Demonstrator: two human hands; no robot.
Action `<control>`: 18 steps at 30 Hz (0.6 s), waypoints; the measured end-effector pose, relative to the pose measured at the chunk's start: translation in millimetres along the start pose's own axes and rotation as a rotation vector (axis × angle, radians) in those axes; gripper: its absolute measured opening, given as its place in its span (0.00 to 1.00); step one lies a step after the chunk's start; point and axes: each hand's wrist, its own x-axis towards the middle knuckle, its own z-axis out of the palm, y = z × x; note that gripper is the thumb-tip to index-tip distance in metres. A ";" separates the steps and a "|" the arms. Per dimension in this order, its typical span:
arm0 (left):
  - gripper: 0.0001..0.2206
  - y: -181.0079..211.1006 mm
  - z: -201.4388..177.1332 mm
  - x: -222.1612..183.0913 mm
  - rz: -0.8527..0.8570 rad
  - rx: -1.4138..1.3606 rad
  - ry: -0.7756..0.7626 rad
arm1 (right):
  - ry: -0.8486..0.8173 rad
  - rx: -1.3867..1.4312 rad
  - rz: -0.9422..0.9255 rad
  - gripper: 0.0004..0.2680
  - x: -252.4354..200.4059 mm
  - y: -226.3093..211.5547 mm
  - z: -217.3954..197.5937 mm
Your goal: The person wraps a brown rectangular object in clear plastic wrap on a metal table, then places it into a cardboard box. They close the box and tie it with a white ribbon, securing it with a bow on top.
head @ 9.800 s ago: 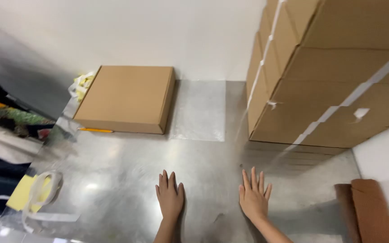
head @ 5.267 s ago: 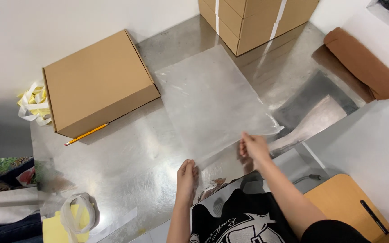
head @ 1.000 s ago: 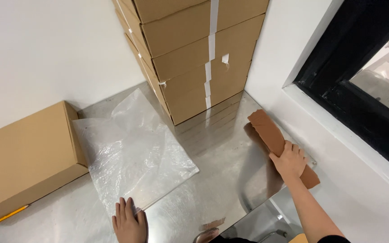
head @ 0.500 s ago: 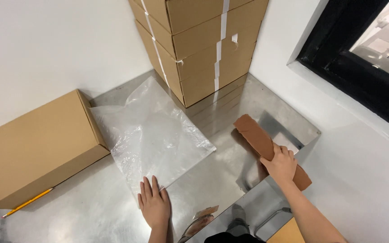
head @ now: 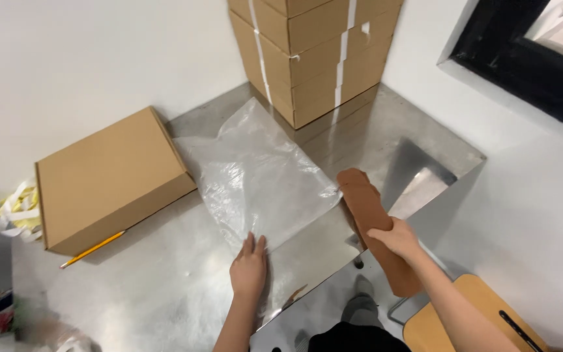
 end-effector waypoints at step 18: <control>0.20 14.2 -130.7 6.6 0.256 -0.169 0.265 | -0.448 -0.178 -0.450 0.35 -78.0 -38.4 6.1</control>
